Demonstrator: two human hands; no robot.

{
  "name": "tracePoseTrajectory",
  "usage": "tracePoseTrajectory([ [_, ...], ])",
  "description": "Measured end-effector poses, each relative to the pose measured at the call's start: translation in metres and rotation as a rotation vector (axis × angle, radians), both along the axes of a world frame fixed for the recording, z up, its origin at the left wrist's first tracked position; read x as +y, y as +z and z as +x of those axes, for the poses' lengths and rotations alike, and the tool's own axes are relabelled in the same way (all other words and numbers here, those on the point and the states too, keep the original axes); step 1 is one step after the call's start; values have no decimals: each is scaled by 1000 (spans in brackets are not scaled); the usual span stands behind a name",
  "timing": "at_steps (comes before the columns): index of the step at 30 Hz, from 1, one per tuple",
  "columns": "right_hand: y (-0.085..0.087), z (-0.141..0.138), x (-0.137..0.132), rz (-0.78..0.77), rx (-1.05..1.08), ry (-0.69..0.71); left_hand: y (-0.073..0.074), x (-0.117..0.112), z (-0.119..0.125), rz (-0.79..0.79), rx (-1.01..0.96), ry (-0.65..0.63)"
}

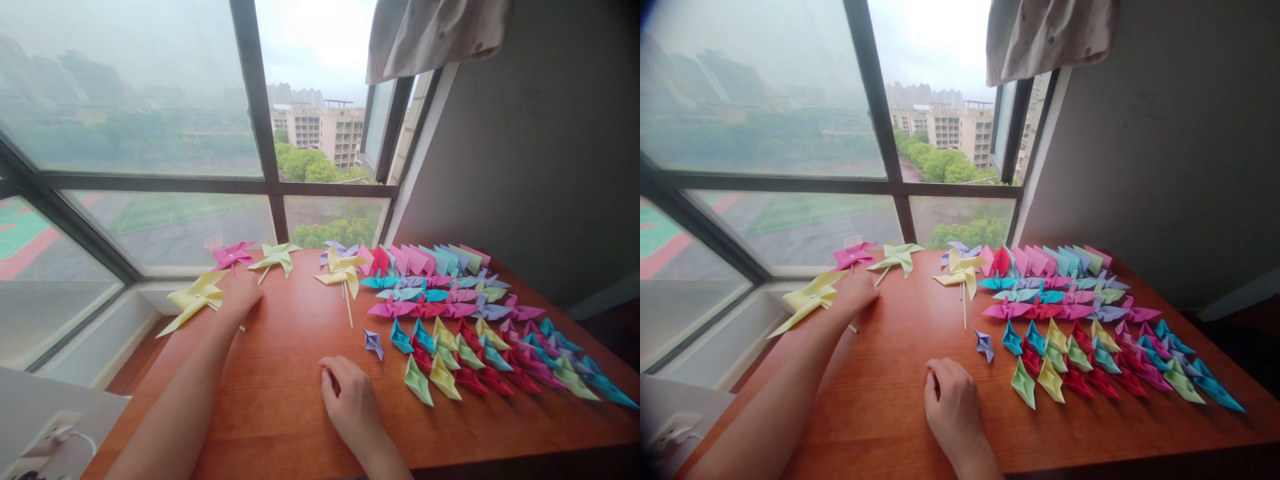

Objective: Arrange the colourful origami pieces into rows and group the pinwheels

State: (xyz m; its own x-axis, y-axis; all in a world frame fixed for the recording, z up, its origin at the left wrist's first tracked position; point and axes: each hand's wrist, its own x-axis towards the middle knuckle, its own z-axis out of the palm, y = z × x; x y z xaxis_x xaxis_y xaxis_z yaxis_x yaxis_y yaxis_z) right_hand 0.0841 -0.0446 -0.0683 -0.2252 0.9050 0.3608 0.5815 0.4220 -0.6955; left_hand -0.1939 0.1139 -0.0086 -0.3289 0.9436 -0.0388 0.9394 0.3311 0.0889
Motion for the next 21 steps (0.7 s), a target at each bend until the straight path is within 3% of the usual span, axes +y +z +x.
tracePoseTrajectory([
  [10, 0, 0, 0, 10, 0, 2, 9, -29, 18, 222, -223, -67],
  [16, 1, 0, 1, -3, 6, 13, 4, -54, 50, 290, -498, -176],
  [21, 5, 0, 0, -43, 1, 21, -10, -75, 92, 248, -727, -332],
])
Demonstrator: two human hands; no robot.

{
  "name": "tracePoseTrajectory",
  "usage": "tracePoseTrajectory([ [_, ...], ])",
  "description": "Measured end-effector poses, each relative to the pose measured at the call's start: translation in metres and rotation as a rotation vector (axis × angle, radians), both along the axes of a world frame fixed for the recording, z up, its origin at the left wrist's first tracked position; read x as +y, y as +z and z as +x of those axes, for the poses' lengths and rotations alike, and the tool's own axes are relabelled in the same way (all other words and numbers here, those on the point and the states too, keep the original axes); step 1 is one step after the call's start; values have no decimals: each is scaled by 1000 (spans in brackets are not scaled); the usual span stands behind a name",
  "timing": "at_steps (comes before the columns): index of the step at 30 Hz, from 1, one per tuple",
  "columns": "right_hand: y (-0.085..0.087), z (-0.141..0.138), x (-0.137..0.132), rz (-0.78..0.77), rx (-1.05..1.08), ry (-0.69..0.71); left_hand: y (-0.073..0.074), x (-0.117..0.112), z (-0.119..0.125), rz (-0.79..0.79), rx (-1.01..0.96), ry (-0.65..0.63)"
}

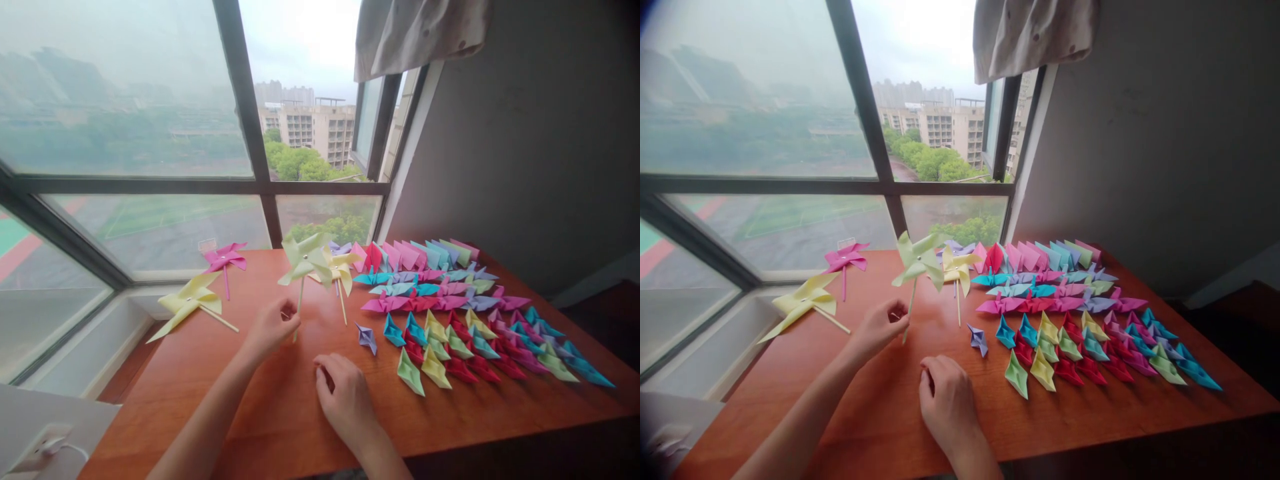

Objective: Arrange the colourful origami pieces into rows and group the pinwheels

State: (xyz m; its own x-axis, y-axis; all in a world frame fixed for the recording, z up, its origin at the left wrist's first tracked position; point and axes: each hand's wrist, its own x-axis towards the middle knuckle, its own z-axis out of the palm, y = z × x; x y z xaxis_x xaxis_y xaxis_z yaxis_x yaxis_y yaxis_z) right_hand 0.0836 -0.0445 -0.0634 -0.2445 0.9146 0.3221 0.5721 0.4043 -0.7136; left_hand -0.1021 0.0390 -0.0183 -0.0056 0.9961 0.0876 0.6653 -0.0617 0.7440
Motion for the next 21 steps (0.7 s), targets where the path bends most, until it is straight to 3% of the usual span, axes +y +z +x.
tracePoseTrajectory([
  [9, -1, 15, -20, 12, 68, 5, -21, -20, 59, -79, -91, -102],
  [21, -3, 22, -24, 64, 32, -31, -12, -35, 93, -117, -15, -101],
])
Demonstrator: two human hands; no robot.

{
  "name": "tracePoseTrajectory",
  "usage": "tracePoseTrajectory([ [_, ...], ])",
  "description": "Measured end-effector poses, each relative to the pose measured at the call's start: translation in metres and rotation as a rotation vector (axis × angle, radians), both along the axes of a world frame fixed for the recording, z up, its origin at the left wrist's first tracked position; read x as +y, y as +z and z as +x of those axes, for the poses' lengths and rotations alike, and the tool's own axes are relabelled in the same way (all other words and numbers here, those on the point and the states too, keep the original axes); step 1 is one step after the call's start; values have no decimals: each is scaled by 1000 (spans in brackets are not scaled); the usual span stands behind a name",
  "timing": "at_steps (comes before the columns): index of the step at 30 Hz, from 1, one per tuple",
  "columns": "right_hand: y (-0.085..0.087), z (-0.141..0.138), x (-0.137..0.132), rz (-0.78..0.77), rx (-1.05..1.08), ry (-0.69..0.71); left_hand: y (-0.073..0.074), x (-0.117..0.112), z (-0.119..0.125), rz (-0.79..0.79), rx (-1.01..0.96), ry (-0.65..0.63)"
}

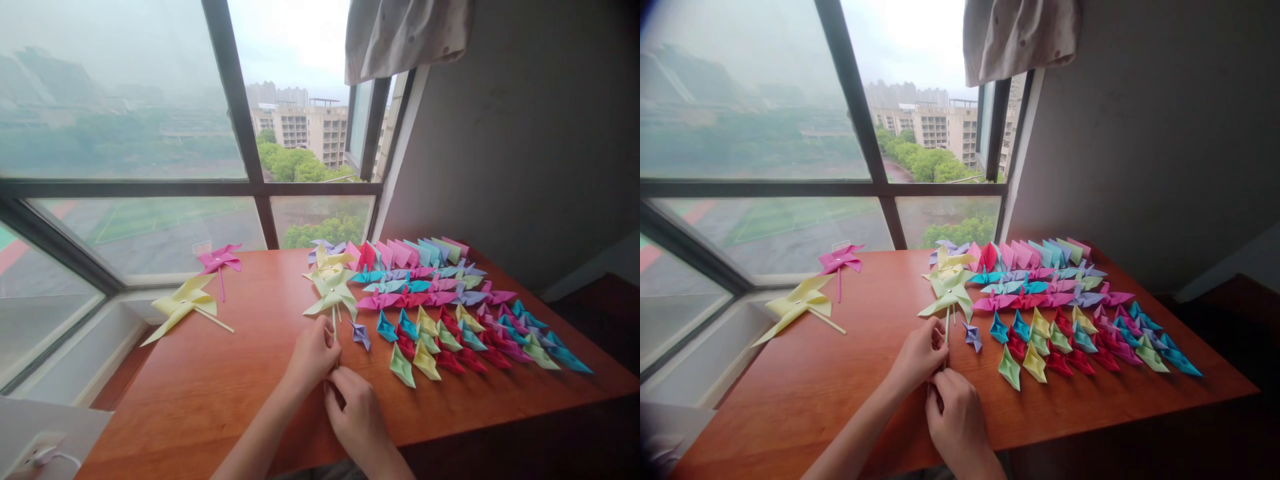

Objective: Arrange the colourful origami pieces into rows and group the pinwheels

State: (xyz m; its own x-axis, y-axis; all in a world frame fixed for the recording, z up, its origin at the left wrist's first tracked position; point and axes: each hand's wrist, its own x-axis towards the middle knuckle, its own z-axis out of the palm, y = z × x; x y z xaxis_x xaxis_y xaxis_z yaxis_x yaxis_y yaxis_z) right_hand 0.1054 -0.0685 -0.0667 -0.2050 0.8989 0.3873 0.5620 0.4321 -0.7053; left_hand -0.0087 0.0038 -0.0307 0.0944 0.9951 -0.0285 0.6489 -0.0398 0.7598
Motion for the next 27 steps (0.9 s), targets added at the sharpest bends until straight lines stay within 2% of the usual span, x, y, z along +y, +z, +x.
tracePoseTrajectory([
  [7, 2, 1, 0, 21, -13, -8, 2, -1, 0, -3, 67, -28],
  [13, 6, 2, -1, -33, 107, 35, 6, 0, -6, 2, 89, -70],
  [17, 5, 3, -1, -35, 139, -52, 8, -1, -19, 20, 99, -80],
  [23, 3, 6, 0, -30, 153, -59, 17, -3, -52, 35, 156, -20],
  [27, 1, 6, 0, -21, 167, -35, 30, -2, -106, 36, 246, 141],
])
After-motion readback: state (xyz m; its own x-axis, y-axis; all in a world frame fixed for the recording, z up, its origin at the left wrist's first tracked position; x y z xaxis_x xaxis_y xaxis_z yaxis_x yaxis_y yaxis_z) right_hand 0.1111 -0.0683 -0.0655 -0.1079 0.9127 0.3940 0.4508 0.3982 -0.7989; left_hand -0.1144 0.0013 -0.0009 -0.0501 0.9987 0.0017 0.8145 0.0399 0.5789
